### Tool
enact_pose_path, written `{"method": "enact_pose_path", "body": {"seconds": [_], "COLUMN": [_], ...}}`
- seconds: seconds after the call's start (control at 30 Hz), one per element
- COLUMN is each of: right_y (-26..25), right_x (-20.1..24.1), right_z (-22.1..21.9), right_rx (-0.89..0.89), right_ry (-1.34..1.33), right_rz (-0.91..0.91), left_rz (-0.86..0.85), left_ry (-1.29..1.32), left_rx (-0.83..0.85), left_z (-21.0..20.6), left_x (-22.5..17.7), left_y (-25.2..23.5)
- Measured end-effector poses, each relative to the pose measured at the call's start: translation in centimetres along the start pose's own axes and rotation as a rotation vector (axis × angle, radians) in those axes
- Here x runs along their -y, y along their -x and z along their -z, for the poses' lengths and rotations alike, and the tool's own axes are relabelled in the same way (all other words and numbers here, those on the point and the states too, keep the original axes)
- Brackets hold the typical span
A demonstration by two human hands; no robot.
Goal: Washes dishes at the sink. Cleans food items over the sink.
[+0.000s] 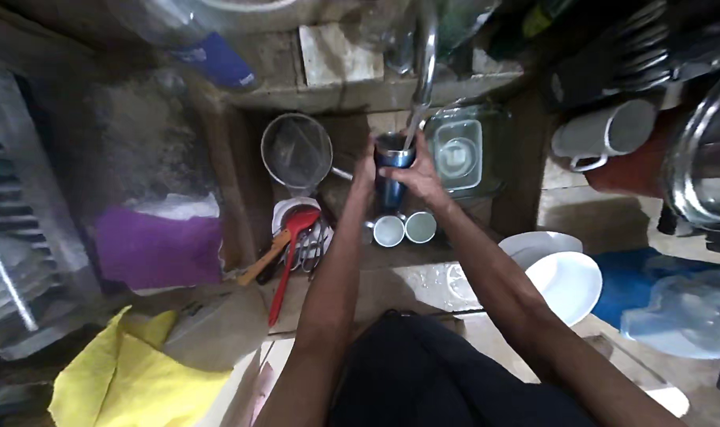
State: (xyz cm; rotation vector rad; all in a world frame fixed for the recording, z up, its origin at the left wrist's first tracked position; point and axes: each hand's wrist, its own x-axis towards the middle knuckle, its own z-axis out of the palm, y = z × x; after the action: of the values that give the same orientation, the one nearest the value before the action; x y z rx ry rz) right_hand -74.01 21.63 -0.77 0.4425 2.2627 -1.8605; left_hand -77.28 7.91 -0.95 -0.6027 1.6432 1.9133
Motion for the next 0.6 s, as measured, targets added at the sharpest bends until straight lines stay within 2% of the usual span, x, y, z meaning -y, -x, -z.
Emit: {"method": "enact_pose_path", "body": {"seconds": [0.13,0.2,0.27,0.33,0.4,0.5,0.6], "right_y": [-0.1,-0.7,-1.1,-1.0,-0.7,1.0,2.6], "right_x": [0.8,1.9,2.0,1.4,0.1,0.7,1.2], "right_z": [-0.4,-0.6,-0.5,-0.2,0.4,0.9,0.5], "right_rx": [0.064,0.093,0.110,0.047,-0.064,-0.130,-0.202], "right_ry": [-0.485,-0.695,-0.791,-0.688,-0.394,0.166,0.351], "right_rz": [-0.458,-0.540,-0.570,-0.534,-0.409,-0.188,0.157], "left_rz": [0.131,0.131,0.182,0.271,0.316,0.240,0.156], "left_ry": [0.009,0.088,0.110,0.010,-0.100,-0.151,-0.022], "left_rx": [0.121,0.178,0.190,0.193,0.181,0.090,-0.020], "left_z": [-0.4,-0.7,-0.7,-0.6,-0.6,-0.2,-1.1], "left_x": [-1.2,-1.5,-1.7,-1.8,-1.9,0.5,1.7], "left_y": [0.9,1.1,0.8,0.7,1.3,1.7,2.2]}}
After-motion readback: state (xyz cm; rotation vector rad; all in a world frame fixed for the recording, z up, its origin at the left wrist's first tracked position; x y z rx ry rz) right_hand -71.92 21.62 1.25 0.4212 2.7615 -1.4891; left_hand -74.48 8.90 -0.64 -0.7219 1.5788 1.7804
